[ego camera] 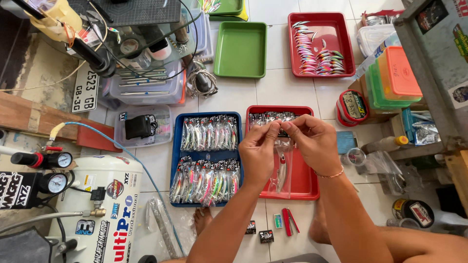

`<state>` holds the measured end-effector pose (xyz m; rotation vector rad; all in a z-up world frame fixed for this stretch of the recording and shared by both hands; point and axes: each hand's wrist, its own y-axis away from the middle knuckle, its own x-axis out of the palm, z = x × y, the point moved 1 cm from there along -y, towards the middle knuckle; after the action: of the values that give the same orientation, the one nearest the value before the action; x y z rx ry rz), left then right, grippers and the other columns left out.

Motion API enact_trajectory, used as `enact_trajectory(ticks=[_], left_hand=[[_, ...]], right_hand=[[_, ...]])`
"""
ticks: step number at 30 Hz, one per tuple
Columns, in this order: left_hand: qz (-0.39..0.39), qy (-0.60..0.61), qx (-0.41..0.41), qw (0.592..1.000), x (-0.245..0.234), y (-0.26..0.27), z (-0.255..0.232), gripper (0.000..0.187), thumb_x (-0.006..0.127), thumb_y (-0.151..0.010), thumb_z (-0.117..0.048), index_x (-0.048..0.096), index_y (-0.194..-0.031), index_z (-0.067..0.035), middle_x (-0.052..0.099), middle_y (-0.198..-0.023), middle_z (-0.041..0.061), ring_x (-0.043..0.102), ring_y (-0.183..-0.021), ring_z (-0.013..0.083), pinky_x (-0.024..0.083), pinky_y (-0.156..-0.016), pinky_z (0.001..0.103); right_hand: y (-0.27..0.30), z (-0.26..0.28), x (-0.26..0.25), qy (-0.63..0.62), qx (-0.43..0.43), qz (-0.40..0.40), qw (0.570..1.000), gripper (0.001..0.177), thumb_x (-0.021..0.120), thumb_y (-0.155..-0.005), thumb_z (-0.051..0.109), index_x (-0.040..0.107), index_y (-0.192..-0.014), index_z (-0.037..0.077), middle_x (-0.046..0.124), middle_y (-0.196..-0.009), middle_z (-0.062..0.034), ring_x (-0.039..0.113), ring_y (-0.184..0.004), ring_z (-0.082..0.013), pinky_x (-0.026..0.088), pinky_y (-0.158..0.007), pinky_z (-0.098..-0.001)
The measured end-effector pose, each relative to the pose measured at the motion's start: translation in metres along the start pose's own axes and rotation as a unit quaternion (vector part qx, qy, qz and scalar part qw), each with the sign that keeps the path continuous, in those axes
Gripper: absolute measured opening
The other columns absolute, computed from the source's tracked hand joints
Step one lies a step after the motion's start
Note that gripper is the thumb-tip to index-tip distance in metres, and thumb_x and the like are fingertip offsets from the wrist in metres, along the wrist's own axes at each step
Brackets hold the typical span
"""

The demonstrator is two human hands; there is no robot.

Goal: The person organizes fishing lures by taking them out of plastic bags, checking them, and placing them into a red tray while sitting on the floor.

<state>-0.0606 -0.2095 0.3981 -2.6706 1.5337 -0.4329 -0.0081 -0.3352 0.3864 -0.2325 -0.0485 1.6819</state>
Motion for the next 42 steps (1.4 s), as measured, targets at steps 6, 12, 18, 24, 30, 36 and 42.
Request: enact_trajectory(ticks=[6,12,18,24,30,36,42], left_hand=[[0.032,0.018,-0.071,0.997,0.009,0.01,-0.017,0.021,0.072,-0.098,-0.02,0.078,-0.115,-0.009,0.077,-0.094,0.01,0.067,-0.089,0.0106,0.061,-0.083,0.031],[0.23,0.011,-0.207,0.951,-0.003,0.005,0.064,0.041,0.081,-0.09,-0.025,0.067,-0.12,0.0,0.07,-0.101,0.015,0.075,-0.081,0.0235,0.064,-0.071,0.032],[0.326,0.028,-0.292,0.899,-0.026,-0.014,0.056,0.042,0.073,-0.098,-0.029,0.064,-0.122,0.004,0.07,-0.093,0.02,0.074,-0.069,0.0265,0.067,-0.055,0.034],[0.089,0.001,-0.36,0.929,-0.108,-0.067,0.159,0.052,0.076,-0.095,-0.033,0.059,-0.133,-0.002,0.065,-0.096,0.02,0.075,-0.065,0.034,0.068,-0.053,0.045],[-0.011,-0.397,-0.32,0.86,-0.246,-0.099,0.286,0.057,0.083,-0.085,-0.032,0.067,-0.139,-0.027,0.073,-0.114,0.01,0.074,-0.106,0.0249,0.059,-0.084,0.033],[-0.232,-0.101,-0.322,0.912,-0.308,-0.117,0.33,0.047,0.06,-0.097,0.004,0.054,-0.143,0.001,0.05,-0.122,0.038,0.074,-0.076,0.0431,0.07,-0.069,0.041],[-0.372,-0.073,-0.307,0.873,-0.321,-0.105,0.344,0.036,0.066,-0.095,0.003,0.063,-0.13,-0.005,0.055,-0.114,0.033,0.074,-0.08,0.0463,0.073,-0.074,0.038]], right_hand=[[-0.005,0.006,-0.008,0.002,0.01,0.005,1.0,0.007,0.081,-0.094,0.007,0.078,-0.098,0.002,0.063,-0.065,-0.0051,0.055,-0.061,-0.0052,0.053,-0.061,-0.0211],[-0.024,-0.032,-0.046,0.0,-0.005,-0.087,0.996,0.013,0.084,-0.099,0.009,0.074,-0.103,0.001,0.066,-0.075,-0.0063,0.059,-0.069,-0.0055,0.051,-0.068,-0.0174],[-0.035,-0.038,-0.052,-0.008,0.042,-0.082,0.996,0.025,0.075,-0.108,0.025,0.074,-0.119,0.003,0.073,-0.095,-0.0107,0.068,-0.08,-0.0127,0.057,-0.073,-0.0233],[-0.051,-0.14,-0.06,0.049,0.136,-0.063,0.988,0.028,0.077,-0.104,0.031,0.074,-0.118,0.008,0.074,-0.101,-0.0105,0.072,-0.084,-0.0171,0.057,-0.07,-0.0265],[-0.031,-0.276,-0.075,0.058,0.296,-0.091,0.949,0.031,0.082,-0.098,0.03,0.075,-0.117,0.007,0.075,-0.1,-0.015,0.072,-0.08,-0.0251,0.059,-0.068,-0.0356],[-0.007,-0.324,-0.072,0.022,0.389,-0.111,0.914,0.043,0.079,-0.093,0.029,0.068,-0.125,0.002,0.073,-0.107,-0.0178,0.073,-0.083,-0.0232,0.059,-0.066,-0.0303],[0.0,-0.409,-0.082,0.083,0.395,-0.159,0.901,0.038,0.08,-0.089,0.024,0.072,-0.122,0.006,0.074,-0.108,-0.0198,0.076,-0.083,-0.0258,0.063,-0.068,-0.034]])
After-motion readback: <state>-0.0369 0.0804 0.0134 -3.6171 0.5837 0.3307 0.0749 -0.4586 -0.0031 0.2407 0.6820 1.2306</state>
